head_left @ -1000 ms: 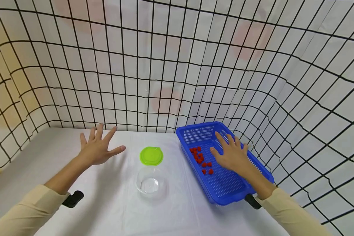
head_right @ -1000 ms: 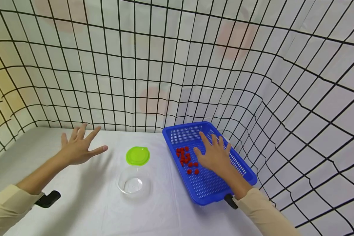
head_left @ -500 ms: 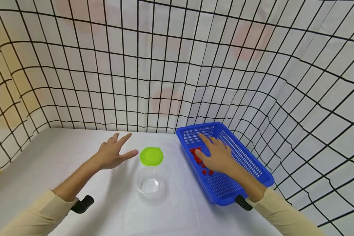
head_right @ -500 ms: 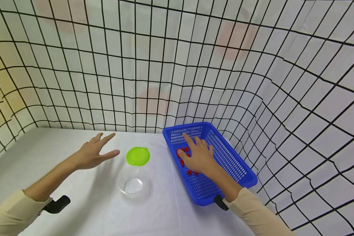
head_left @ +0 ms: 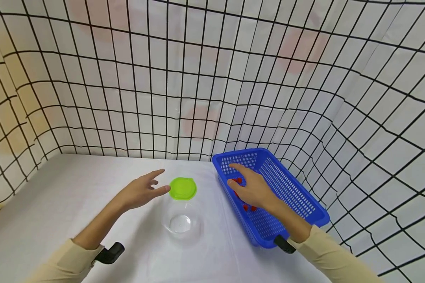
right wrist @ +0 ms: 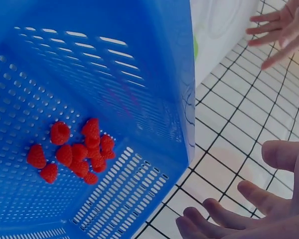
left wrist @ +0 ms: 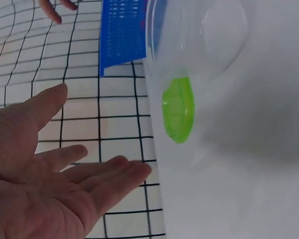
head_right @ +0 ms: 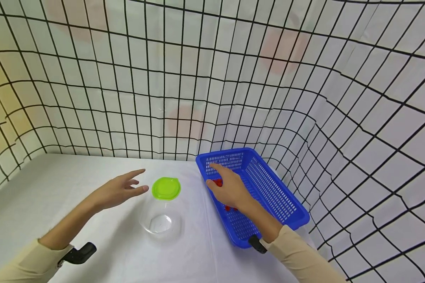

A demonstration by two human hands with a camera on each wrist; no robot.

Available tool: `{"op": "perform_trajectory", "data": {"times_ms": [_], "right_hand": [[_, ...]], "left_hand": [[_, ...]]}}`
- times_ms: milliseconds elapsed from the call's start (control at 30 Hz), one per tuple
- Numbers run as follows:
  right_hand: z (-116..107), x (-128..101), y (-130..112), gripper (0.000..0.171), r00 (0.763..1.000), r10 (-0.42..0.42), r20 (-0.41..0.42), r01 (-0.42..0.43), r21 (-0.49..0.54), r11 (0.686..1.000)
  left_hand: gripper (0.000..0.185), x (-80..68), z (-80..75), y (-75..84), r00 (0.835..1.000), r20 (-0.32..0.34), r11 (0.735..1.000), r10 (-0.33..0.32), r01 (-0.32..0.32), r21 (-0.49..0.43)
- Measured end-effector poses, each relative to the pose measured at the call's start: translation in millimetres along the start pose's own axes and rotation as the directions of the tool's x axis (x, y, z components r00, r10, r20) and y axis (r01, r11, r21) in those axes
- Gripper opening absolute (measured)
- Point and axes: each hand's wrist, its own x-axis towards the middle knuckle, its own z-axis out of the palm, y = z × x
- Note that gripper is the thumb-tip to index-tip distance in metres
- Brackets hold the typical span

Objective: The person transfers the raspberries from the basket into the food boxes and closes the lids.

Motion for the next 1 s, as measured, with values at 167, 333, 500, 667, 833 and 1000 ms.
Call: {"op": "perform_trajectory", "data": {"times_ms": [167,333,500,667,833,1000], "right_hand": [[1.4,1.8,-0.3,0.056,1.000,0.019,-0.014,-0.019,0.015,1.000],[2.0,6.7,6.1,0.051,0.999,0.004,-0.055,-0.001,0.051,0.999],[-1.2,13.2,13.7,0.044,0.996,0.013,-0.085,-0.004,0.113,0.994],[-10.6,20.5,19.1,0.040,0.994,0.062,-0.093,-0.045,0.179,0.983],[-23.8,28.9,26.6,0.042,0.993,0.111,-0.048,-0.093,0.285,0.954],[-36.3,35.9,35.2,0.045,0.988,0.154,0.024,-0.151,0.375,0.915]], "left_hand": [[0.075,0.8,10.2,-13.2,0.996,0.047,0.979,-0.075,0.082,-0.185],[0.067,1.0,26.1,-24.5,0.992,0.041,0.918,-0.123,0.130,-0.374],[0.061,0.9,41.5,-32.2,0.988,0.019,0.861,-0.151,0.141,-0.489],[0.058,-2.6,47.4,-35.6,0.987,0.028,0.792,-0.159,0.144,-0.593],[0.057,-6.6,48.7,-38.0,0.987,0.038,0.780,-0.153,0.144,-0.609],[0.057,-8.9,49.7,-41.7,0.990,0.049,0.771,-0.129,0.131,-0.624]]}}
